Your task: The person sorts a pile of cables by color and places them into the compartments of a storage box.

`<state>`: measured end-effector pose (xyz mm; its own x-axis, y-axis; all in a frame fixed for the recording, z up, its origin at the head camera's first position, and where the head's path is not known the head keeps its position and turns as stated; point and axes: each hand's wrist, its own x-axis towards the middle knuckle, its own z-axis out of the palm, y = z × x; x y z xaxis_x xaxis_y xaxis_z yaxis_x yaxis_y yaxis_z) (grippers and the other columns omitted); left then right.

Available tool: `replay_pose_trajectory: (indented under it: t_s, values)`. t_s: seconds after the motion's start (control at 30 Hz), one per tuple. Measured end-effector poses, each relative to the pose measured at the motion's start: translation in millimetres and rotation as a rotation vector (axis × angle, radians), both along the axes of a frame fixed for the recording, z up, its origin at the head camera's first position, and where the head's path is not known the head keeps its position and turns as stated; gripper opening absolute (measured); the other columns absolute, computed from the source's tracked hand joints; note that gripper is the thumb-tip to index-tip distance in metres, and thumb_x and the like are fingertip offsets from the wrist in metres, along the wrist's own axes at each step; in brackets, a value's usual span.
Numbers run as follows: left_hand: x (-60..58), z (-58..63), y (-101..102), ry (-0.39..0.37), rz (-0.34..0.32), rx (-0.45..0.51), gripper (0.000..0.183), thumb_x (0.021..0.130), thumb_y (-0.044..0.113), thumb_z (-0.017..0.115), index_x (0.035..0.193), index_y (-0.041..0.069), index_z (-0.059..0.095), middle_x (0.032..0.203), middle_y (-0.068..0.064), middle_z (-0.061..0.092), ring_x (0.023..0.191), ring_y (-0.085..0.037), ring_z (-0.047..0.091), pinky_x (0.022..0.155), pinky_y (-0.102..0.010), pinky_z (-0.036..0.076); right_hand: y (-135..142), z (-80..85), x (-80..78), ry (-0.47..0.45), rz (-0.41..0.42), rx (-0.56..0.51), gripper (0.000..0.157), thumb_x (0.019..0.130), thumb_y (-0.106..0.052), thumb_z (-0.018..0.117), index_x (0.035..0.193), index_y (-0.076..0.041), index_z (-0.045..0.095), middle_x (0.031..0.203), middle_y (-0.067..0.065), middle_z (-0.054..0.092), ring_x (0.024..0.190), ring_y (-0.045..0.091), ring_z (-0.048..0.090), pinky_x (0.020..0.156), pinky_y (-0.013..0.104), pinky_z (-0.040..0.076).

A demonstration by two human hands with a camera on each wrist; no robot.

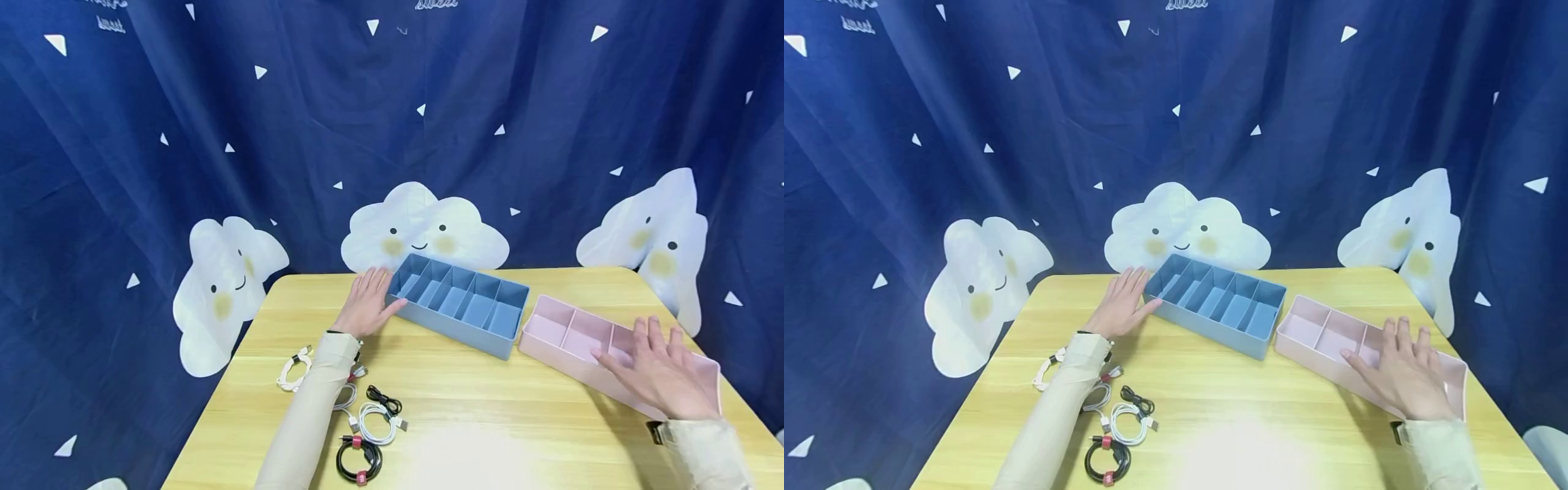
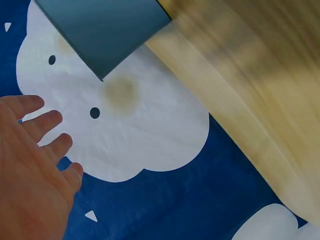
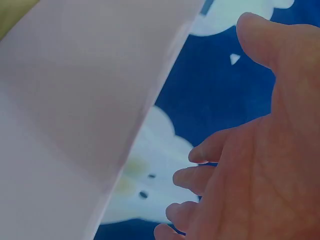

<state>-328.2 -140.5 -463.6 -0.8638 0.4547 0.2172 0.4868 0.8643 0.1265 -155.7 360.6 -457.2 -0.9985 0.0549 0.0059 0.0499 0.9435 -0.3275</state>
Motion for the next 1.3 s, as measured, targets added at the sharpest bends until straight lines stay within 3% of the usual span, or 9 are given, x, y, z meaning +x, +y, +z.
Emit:
replay_pose_trajectory:
  t_s: [0.23, 0.47, 0.67, 0.93, 1.3]
  values:
    - [-8.9, -4.8, 7, -0.016, -0.025, -0.010, 0.083, 0.104, 0.063, 0.040, 0.163, 0.007, 0.028, 0.171, -0.016, 0.028, 0.160, -0.038, 0.020, 0.129, -0.058, 0.017, 20, -18.6, 19.3, 0.049, -0.101, 0.028, 0.115, 0.099, -0.067, 0.048, 0.151, 0.025, 0.004, 0.155, 0.051, -0.001, 0.142, 0.073, -0.012, 0.110, 0.084, 0.004]
    - [-17.3, -18.3, 10, -0.028, -0.025, -0.034, 0.083, 0.104, 0.063, 0.041, 0.163, 0.007, 0.028, 0.171, -0.014, 0.027, 0.161, -0.038, 0.020, 0.129, -0.058, 0.018, 28, -31.1, 32.5, 0.079, -0.123, 0.062, 0.110, 0.098, -0.066, 0.050, 0.144, 0.027, 0.016, 0.147, 0.056, 0.010, 0.138, 0.076, 0.003, 0.106, 0.081, 0.016]
    - [-28.7, -26.2, 12, -0.054, -0.038, -0.041, 0.086, 0.104, 0.065, 0.038, 0.164, 0.005, 0.024, 0.172, -0.015, 0.025, 0.162, -0.037, 0.017, 0.129, -0.058, 0.017, 38, -36.8, 38.8, 0.013, -0.147, 0.038, 0.118, 0.099, -0.069, 0.044, 0.146, 0.031, 0.004, 0.147, 0.059, -0.001, 0.140, 0.076, -0.009, 0.108, 0.082, 0.011]
    - [-40.1, -31.0, 13, -0.053, -0.031, -0.069, 0.087, 0.103, 0.066, 0.038, 0.164, 0.005, 0.024, 0.172, -0.014, 0.024, 0.162, -0.034, 0.017, 0.129, -0.057, 0.018, 38, -41.1, 44.4, 0.056, -0.149, 0.002, 0.119, 0.100, -0.064, 0.047, 0.142, 0.035, -0.003, 0.142, 0.065, -0.002, 0.136, 0.079, -0.005, 0.117, 0.076, -0.008]
    - [-48.4, -37.2, 9, -0.074, -0.038, -0.051, 0.087, 0.103, 0.066, 0.038, 0.163, 0.004, 0.026, 0.172, -0.013, 0.025, 0.162, -0.033, 0.020, 0.129, -0.056, 0.020, 38, -41.0, 49.2, -0.016, -0.214, -0.014, 0.129, 0.098, -0.071, 0.041, 0.136, 0.037, -0.017, 0.138, 0.061, -0.027, 0.134, 0.076, -0.021, 0.117, 0.075, -0.010]
